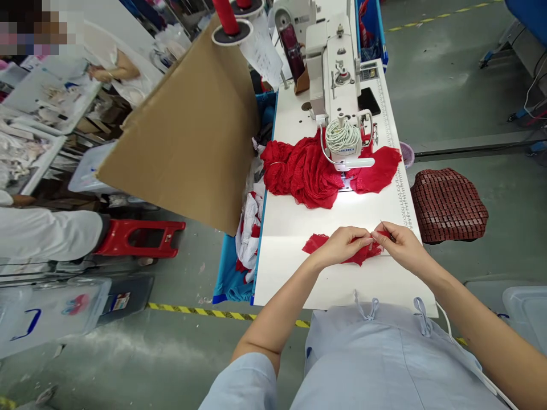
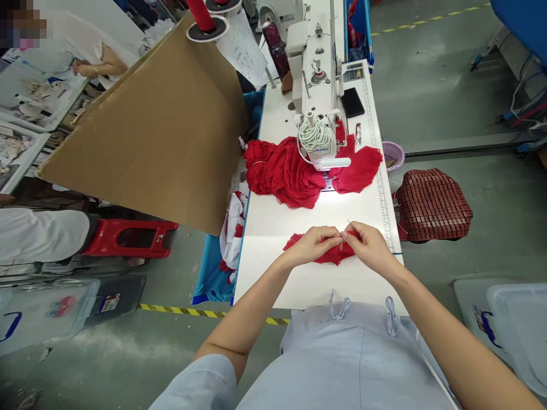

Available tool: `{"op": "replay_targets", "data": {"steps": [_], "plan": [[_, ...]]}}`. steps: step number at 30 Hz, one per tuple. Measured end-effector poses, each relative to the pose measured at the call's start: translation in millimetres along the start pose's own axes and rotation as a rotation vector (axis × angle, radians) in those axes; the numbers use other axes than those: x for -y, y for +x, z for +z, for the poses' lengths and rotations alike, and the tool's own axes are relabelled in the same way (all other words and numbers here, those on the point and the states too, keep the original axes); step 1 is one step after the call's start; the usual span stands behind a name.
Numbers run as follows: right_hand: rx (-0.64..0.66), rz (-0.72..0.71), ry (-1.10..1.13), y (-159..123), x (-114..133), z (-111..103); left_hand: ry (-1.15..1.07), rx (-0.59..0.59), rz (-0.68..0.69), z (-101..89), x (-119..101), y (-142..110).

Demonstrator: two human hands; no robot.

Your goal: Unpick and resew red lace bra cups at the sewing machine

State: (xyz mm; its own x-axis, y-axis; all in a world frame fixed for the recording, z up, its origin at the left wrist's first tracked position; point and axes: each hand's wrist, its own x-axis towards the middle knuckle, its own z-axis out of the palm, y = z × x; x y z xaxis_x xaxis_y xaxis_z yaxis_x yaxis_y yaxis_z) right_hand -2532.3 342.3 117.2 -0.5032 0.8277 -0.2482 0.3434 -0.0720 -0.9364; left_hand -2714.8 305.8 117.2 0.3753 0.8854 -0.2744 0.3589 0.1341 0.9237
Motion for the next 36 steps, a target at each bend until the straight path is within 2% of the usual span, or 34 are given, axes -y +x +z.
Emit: {"op": "replay_targets", "data": {"steps": [5, 14, 19, 25, 30, 36], "plan": [[-0.047, -0.024, 0.054, 0.1, -1.8, 9.7, -0.189, 0.001, -0.005, 0.1, 0.4, -6.0], [-0.041, -0.027, 0.023, -2.0, -3.0, 11.0, -0.238, -0.07, -0.079, 4.0, -2.1, -8.9], [-0.089, -0.032, -0.013, -3.7, -5.8, 17.9, -0.152, -0.083, -0.082, 7.0, 0.7, -12.7], [-0.066, -0.027, -0.005, -0.8, -5.8, 19.9, -0.123, -0.108, -0.114, 3.4, 2.8, -17.1], [-0.046, -0.004, -0.011, -0.5, -7.5, 16.1, 0.046, -0.208, -0.159, 5.3, 5.6, -19.7], [-0.087, 0.019, -0.034, -2.5, -8.7, 14.0, 0.172, -0.285, -0.214, 9.0, 5.6, -18.2]]}}
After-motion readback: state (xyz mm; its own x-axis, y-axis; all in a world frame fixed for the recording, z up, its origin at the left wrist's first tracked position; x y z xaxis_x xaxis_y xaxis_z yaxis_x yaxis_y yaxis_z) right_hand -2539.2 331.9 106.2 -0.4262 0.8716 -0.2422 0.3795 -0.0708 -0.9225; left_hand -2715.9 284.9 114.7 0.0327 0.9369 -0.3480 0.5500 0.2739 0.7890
